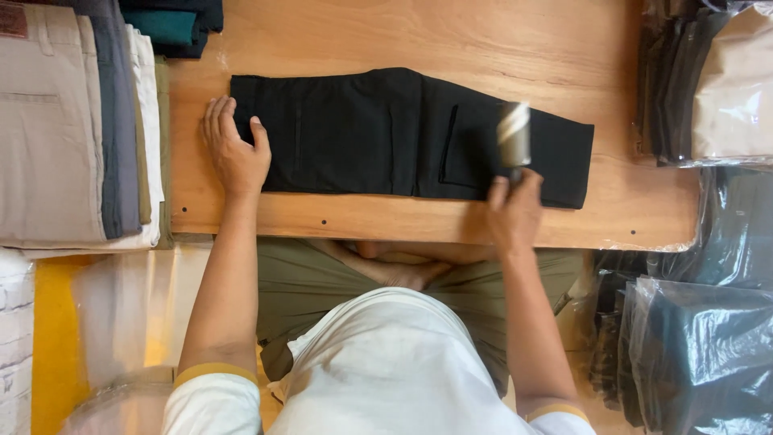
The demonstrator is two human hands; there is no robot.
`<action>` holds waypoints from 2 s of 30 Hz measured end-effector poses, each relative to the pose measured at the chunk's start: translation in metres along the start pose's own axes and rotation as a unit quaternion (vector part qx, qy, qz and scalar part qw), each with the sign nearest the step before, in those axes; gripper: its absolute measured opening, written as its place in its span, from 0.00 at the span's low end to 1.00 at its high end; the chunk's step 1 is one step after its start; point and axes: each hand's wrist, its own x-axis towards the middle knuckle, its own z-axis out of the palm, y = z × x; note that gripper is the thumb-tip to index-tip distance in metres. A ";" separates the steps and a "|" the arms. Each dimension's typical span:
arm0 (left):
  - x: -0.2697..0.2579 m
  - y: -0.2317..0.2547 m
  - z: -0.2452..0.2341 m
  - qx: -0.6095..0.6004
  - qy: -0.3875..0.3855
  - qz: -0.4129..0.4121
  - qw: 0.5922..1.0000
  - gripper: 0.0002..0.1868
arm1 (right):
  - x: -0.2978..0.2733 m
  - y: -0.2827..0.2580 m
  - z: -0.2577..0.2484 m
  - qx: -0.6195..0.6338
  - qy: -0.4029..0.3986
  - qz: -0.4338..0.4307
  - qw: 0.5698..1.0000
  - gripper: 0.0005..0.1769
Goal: The person uses a lint roller to remove lint from a pair of black trousers and then folds them neatly on a wooden board.
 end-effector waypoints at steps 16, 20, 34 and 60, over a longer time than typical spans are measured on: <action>-0.001 -0.002 0.000 0.002 0.000 0.010 1.000 0.19 | 0.001 -0.045 0.055 -0.108 -0.056 -0.116 0.986 0.31; -0.003 -0.006 0.005 0.058 0.001 -0.008 0.998 0.20 | 0.001 -0.040 0.066 -0.122 -0.043 -0.135 0.982 0.27; 0.005 -0.024 0.016 0.050 -0.057 -0.106 0.991 0.23 | 0.005 -0.042 0.060 -0.083 -0.057 -0.131 0.986 0.27; 0.070 0.011 -0.065 -0.188 -0.329 -0.335 0.863 0.28 | 0.001 -0.048 0.041 0.004 -0.048 -0.100 0.994 0.12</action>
